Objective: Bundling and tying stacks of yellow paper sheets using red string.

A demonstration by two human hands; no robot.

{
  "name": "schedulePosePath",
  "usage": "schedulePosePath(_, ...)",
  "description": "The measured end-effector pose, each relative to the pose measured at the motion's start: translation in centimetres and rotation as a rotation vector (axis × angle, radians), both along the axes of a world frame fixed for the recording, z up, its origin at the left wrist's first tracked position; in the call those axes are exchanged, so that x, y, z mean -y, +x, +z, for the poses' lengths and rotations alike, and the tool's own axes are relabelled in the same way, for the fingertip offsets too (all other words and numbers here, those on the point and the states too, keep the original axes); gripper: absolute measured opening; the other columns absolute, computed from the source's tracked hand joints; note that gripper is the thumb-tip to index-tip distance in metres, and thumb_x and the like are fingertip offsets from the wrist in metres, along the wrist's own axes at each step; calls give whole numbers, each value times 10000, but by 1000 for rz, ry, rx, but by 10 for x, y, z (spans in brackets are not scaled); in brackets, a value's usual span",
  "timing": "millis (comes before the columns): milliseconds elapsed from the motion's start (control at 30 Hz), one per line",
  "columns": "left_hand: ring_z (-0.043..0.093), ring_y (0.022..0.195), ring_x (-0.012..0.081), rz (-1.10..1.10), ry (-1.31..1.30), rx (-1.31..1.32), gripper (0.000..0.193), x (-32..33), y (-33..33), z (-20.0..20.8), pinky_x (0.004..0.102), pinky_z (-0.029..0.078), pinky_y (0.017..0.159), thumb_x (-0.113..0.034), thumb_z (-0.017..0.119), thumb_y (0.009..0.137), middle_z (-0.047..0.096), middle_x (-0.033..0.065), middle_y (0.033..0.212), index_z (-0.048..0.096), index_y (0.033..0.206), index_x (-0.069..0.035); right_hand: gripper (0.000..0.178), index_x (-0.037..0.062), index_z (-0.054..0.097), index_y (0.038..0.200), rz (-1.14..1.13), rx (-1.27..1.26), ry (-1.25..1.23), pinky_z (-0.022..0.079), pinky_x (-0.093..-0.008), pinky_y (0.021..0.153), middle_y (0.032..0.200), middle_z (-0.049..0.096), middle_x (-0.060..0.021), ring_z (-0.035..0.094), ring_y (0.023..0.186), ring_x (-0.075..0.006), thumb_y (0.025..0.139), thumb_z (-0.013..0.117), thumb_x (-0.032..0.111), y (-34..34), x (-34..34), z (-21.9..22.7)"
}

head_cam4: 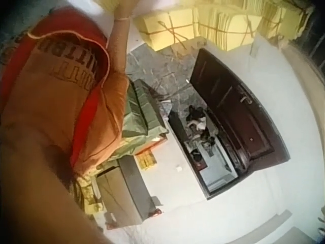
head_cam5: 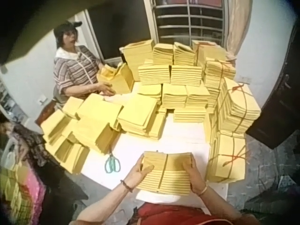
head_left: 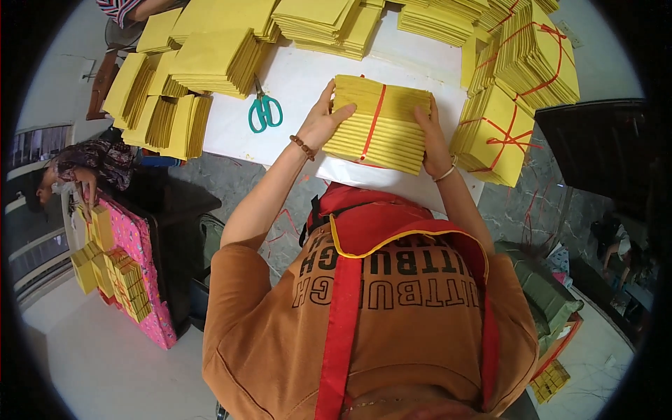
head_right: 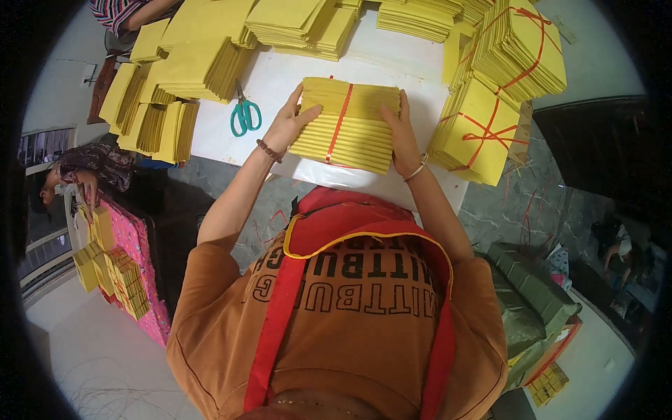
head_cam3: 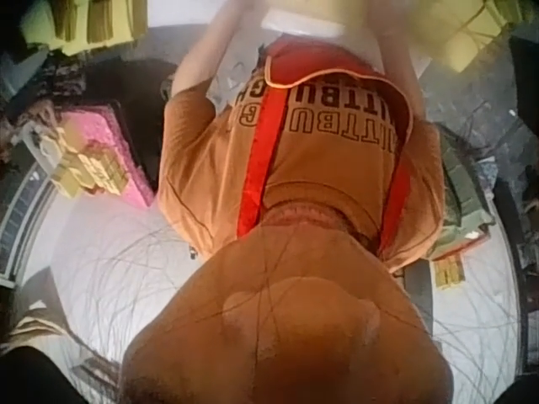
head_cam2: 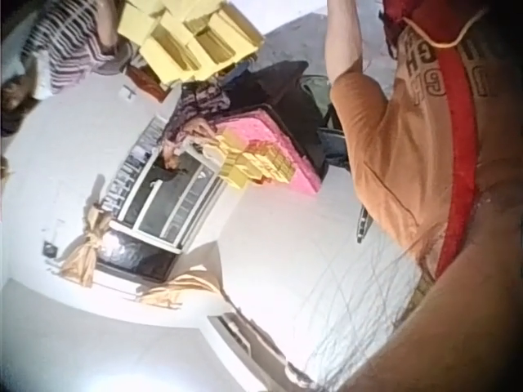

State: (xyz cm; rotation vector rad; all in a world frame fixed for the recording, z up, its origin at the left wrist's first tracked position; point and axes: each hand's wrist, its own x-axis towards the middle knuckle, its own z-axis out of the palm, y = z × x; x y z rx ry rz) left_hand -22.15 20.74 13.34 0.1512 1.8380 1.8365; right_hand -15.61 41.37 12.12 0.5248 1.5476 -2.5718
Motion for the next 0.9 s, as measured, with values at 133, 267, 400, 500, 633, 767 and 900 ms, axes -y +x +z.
schedulePosePath(133, 472, 980, 185, 227, -148, -90, 642, -2, 7, -1, 291, 427, 793, -159, 666, 726, 478, 160, 1060, 290, 1217, 14, 590, 157, 220, 1343, -80, -241, 760, 217, -404, 1000, 1360, 234, -128, 227, 1247, -234, 839, 493, 296, -1, 0, 10)
schedulePosePath(267, 493, 905, 183, 298, -155, -268, 506, -5, 15, -9, 289, 436, 735, -171, 690, 702, 498, 116, 1003, 393, 1079, -10, 440, 240, 412, 1249, 139, -547, 1757, 128, -524, 989, 1361, 253, -89, 181, 1267, -253, 823, 491, 312, -10, 7, 28)
schedulePosePath(400, 513, 856, 171, 293, -159, -297, 447, -2, 17, -9, 278, 443, 718, -164, 678, 717, 525, 96, 950, 422, 1051, -12, 341, 286, 500, 1158, 348, -688, 1785, 146, -577, 943, 1305, 341, -47, 279, 1221, -239, 827, 464, 358, -35, 24, 32)
schedulePosePath(500, 495, 884, 156, 279, -167, -290, 407, 0, 23, -5, 252, 457, 709, -135, 649, 750, 479, 82, 960, 408, 1054, -13, 334, 291, 501, 1153, 426, -671, 1721, 172, -555, 938, 1276, 375, -34, 333, 1186, -224, 833, 450, 371, -38, 28, 28)
schedulePosePath(633, 486, 890, 148, 287, -132, -244, 414, 0, 32, -4, 263, 441, 733, -147, 651, 754, 471, 81, 980, 406, 1061, -16, 318, 311, 512, 1135, 443, -723, 1740, 189, -541, 932, 1269, 382, -14, 349, 1174, -220, 831, 449, 381, -32, 26, 26)
schedulePosePath(767, 442, 961, 210, 306, -335, -575, 425, 4, 29, -6, 330, 358, 821, -190, 674, 703, 464, 96, 1029, 459, 1041, -48, 305, 322, 525, 1117, 466, -710, 1739, 180, -554, 933, 1270, 381, -6, 337, 1182, -227, 826, 455, 384, -32, 26, 29)
schedulePosePath(900, 384, 1029, 265, 204, -528, -718, 460, 8, 22, -3, 369, 260, 864, -272, 679, 657, 474, 91, 1040, 505, 1048, -104, 290, 323, 544, 1094, 477, -726, 1723, 160, -584, 927, 1282, 368, 3, 305, 1202, -240, 821, 463, 380, -33, 26, 31)
